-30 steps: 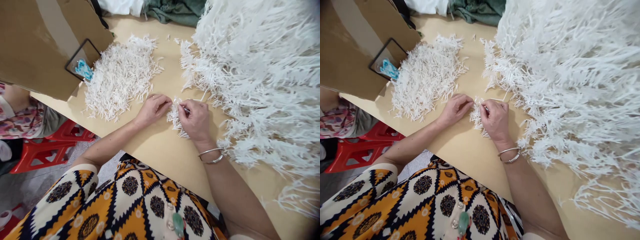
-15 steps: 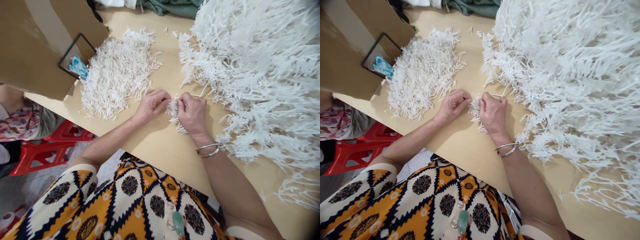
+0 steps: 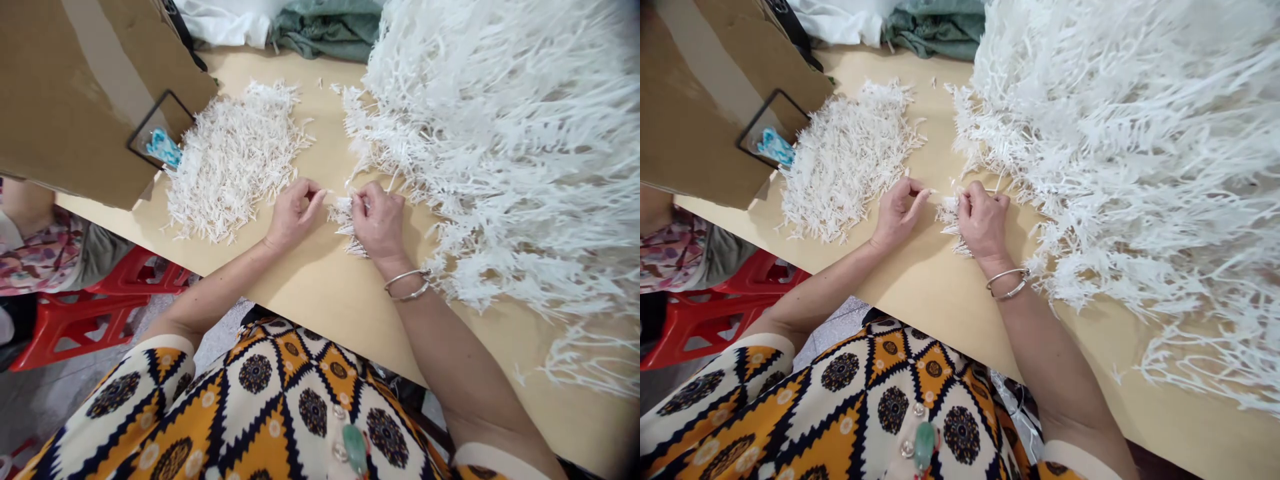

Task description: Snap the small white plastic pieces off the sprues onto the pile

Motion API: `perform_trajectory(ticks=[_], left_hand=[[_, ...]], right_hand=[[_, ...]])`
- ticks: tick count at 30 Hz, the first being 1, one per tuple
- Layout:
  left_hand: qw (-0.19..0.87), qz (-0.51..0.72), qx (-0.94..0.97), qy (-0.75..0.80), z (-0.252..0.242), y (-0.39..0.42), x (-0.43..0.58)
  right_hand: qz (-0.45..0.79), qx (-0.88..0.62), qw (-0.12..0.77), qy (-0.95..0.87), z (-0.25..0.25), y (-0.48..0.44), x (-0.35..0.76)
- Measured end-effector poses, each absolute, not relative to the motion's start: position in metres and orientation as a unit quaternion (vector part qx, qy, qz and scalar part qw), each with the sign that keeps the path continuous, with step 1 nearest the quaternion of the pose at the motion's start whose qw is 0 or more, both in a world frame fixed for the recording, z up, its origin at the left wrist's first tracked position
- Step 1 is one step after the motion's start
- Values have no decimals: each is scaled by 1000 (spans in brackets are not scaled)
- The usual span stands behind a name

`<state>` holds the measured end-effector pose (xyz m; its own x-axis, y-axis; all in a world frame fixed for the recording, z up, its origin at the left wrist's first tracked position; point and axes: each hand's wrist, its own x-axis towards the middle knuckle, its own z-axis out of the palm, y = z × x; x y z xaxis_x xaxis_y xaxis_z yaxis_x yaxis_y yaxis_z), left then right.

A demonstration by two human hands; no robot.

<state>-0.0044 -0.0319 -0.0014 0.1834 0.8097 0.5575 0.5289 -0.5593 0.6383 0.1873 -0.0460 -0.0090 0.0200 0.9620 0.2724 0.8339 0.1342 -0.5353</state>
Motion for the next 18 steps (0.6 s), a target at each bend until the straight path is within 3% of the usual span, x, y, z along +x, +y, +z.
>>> perform_trajectory(ticks=[13, 18], left_hand=[[129, 448, 722, 511, -9, -29, -8], [158, 411, 777, 449, -2, -33, -4]], right_hand=[[132, -626, 318, -700, -7, -52, 188], [131, -627, 315, -700, -5, -53, 188]])
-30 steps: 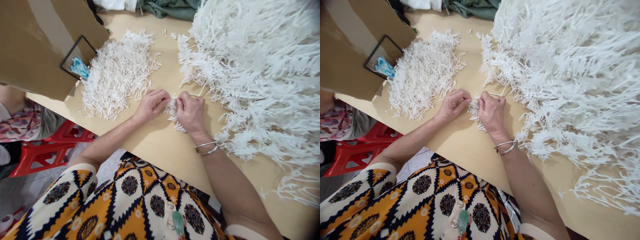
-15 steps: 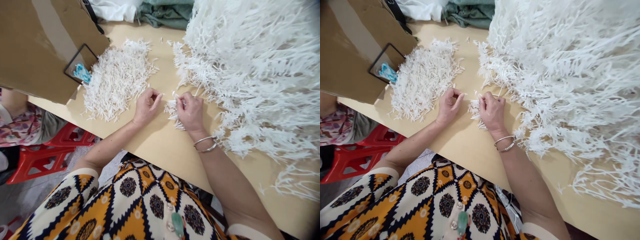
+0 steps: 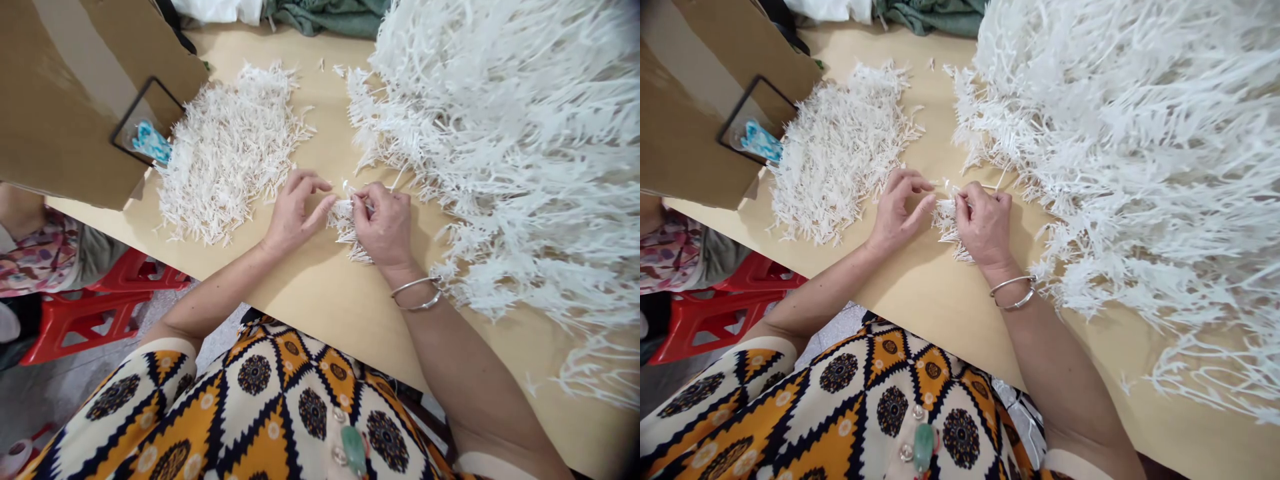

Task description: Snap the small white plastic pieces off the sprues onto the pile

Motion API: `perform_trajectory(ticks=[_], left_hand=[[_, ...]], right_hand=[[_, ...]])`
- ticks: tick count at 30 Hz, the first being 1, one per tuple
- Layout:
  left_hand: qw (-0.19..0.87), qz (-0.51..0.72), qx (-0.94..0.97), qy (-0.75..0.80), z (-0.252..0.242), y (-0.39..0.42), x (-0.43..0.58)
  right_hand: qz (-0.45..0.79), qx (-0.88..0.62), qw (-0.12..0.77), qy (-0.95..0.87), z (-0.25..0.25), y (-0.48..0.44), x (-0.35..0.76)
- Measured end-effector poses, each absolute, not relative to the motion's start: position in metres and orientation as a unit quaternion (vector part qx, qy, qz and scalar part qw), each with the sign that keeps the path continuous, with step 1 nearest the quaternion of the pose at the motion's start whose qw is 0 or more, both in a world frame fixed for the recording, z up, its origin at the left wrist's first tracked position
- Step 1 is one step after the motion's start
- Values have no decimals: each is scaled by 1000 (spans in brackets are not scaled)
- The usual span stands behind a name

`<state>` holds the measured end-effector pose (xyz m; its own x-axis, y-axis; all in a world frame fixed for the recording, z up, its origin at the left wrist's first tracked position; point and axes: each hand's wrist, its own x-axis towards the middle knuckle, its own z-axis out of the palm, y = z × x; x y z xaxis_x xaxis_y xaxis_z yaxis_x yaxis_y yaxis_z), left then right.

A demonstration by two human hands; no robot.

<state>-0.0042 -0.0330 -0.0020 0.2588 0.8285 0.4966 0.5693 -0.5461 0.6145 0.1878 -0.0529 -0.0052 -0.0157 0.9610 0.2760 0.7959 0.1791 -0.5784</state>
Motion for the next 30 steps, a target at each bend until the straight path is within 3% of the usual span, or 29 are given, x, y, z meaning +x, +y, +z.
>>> perform_trajectory(ticks=[8, 30], left_hand=[[122, 303, 847, 419, 0, -36, 2], [118, 385, 870, 286, -2, -25, -4]], right_hand=[[104, -610, 301, -726, -9, -54, 188], [126, -642, 293, -697, -3, -50, 176]])
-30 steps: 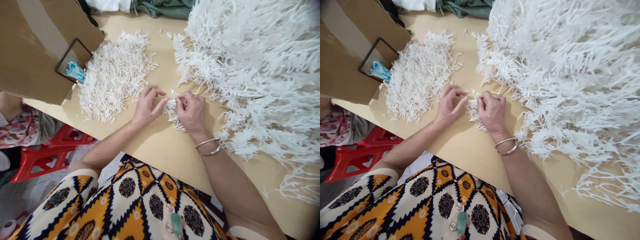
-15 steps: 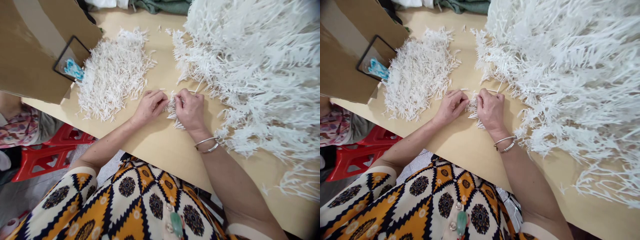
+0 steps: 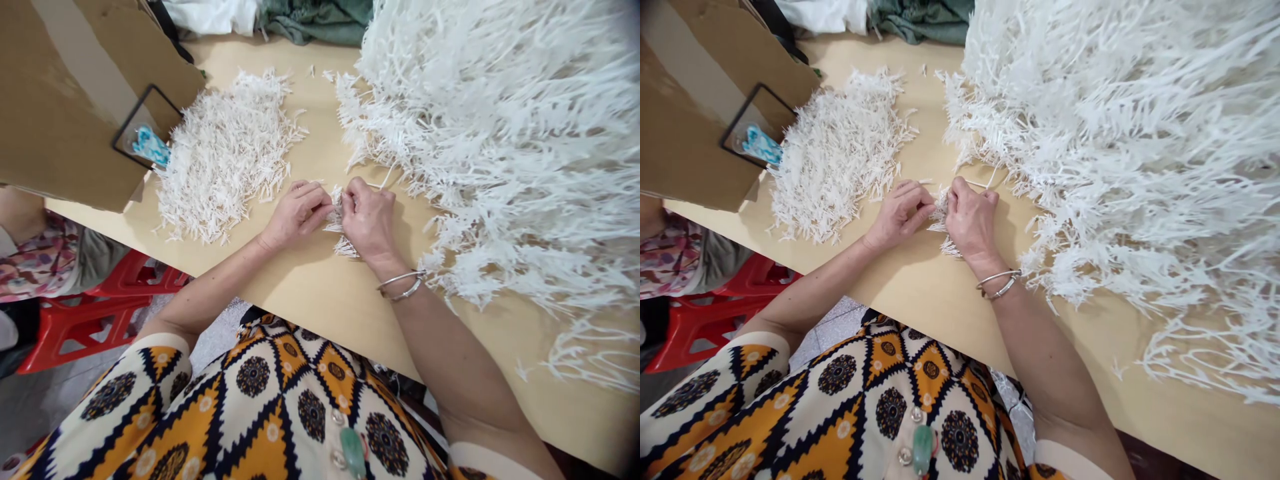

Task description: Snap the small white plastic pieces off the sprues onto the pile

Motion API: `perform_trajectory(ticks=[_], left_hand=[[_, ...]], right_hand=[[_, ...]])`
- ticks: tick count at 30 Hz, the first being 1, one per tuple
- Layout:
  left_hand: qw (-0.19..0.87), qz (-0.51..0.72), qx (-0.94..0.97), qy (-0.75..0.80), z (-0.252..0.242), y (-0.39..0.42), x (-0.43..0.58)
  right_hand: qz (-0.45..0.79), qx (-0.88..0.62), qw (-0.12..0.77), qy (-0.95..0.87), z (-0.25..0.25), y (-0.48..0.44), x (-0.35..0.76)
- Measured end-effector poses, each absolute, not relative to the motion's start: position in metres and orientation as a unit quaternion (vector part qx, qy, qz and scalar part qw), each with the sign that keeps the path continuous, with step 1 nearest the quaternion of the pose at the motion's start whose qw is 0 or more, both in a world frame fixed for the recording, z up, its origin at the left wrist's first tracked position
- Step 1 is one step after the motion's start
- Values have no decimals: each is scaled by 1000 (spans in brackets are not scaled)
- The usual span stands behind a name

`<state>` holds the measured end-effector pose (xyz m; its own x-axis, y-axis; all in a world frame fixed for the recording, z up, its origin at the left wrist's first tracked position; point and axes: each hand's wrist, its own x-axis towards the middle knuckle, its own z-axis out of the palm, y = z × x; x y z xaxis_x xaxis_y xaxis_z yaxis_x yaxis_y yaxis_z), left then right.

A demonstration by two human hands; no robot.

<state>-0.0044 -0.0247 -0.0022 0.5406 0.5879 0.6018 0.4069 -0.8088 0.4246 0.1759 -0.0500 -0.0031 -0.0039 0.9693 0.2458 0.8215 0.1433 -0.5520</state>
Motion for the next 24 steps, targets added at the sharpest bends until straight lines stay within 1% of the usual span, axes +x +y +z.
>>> perform_trajectory(ticks=[7, 11, 12, 14, 17, 20, 24], left_hand=[[158, 391, 865, 273, 1, -30, -3], [197, 399, 872, 201, 2, -41, 1], [204, 411, 863, 210, 2, -43, 2], [234, 443, 820, 279, 2, -44, 2], [308, 464, 739, 378, 1, -42, 1], [353, 465, 704, 405, 0, -42, 0], [372, 474, 690, 401, 0, -43, 1]], right_hand=[[118, -647, 298, -692, -2, -45, 180], [93, -677, 319, -657, -11, -32, 201], [89, -678, 326, -653, -13, -30, 207], [80, -675, 342, -649, -17, -28, 213], [69, -657, 372, -652, -20, -32, 215], [72, -632, 392, -664, -21, -36, 214], [85, -612, 406, -673, -24, -39, 216]])
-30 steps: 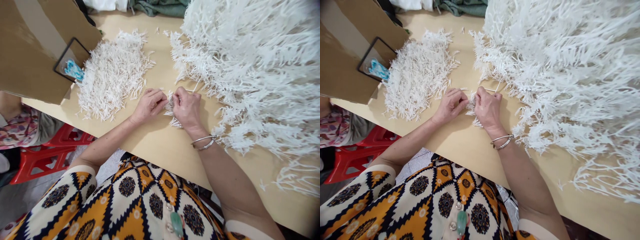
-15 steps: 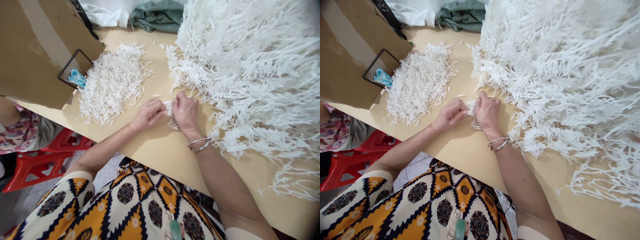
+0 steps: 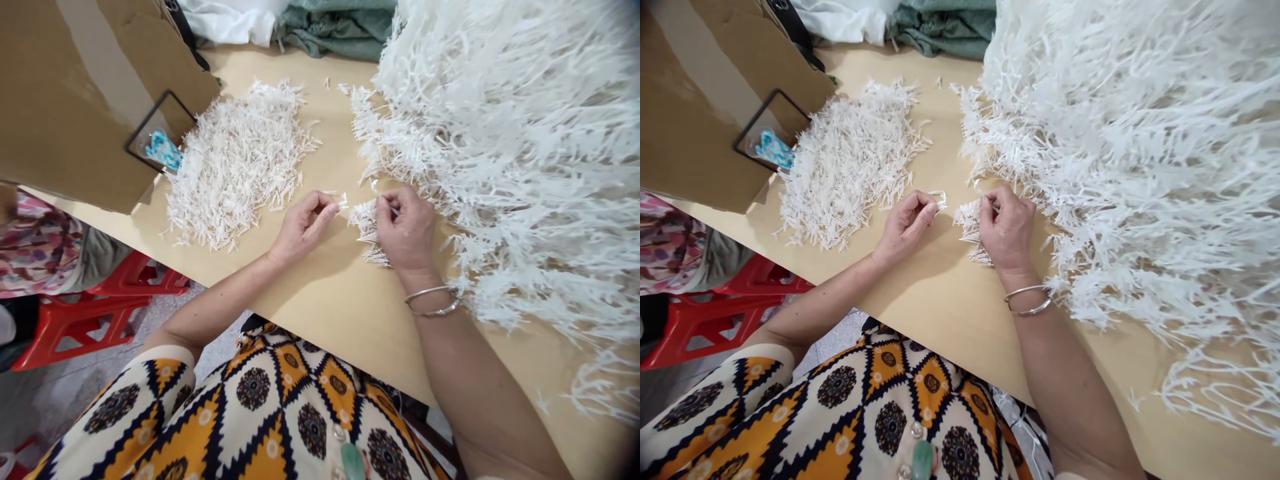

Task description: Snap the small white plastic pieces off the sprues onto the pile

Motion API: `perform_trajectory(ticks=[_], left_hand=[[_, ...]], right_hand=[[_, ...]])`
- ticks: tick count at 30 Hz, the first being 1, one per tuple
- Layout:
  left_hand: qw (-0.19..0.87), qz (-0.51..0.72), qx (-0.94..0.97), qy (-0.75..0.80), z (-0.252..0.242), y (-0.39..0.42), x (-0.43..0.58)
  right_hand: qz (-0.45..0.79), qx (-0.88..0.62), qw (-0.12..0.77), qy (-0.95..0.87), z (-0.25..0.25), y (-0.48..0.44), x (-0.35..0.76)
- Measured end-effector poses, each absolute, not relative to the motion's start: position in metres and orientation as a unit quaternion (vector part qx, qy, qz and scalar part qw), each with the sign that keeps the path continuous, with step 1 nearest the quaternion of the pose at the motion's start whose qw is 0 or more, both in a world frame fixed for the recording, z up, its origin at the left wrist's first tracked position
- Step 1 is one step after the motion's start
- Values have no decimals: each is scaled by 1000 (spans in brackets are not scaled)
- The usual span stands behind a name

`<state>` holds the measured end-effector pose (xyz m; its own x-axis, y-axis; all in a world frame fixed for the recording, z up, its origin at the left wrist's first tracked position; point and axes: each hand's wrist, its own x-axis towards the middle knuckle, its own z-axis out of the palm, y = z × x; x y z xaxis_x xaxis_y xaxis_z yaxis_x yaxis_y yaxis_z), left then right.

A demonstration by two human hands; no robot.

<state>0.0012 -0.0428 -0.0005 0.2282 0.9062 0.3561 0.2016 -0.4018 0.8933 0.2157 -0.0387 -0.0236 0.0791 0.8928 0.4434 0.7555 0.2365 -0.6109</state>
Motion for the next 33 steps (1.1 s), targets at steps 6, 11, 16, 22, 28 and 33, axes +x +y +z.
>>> perform_trajectory(ticks=[6, 11, 16, 22, 28, 33], left_hand=[[393, 475, 690, 379, 0, -43, 3], [421, 459, 692, 364, 0, -42, 3], [423, 461, 685, 373, 2, -42, 3], [435, 466, 680, 363, 0, -43, 3], [409, 492, 674, 369, 1, -43, 3], [382, 507, 679, 370, 2, -43, 3]], right_hand=[[42, -557, 451, -696, -11, -47, 212], [53, -469, 474, -744, 3, -54, 206], [68, -452, 476, -751, 5, -56, 205], [116, -446, 455, -762, 4, -54, 202], [211, -442, 481, -727, 4, -57, 199], [284, -467, 512, -663, 2, -61, 191]])
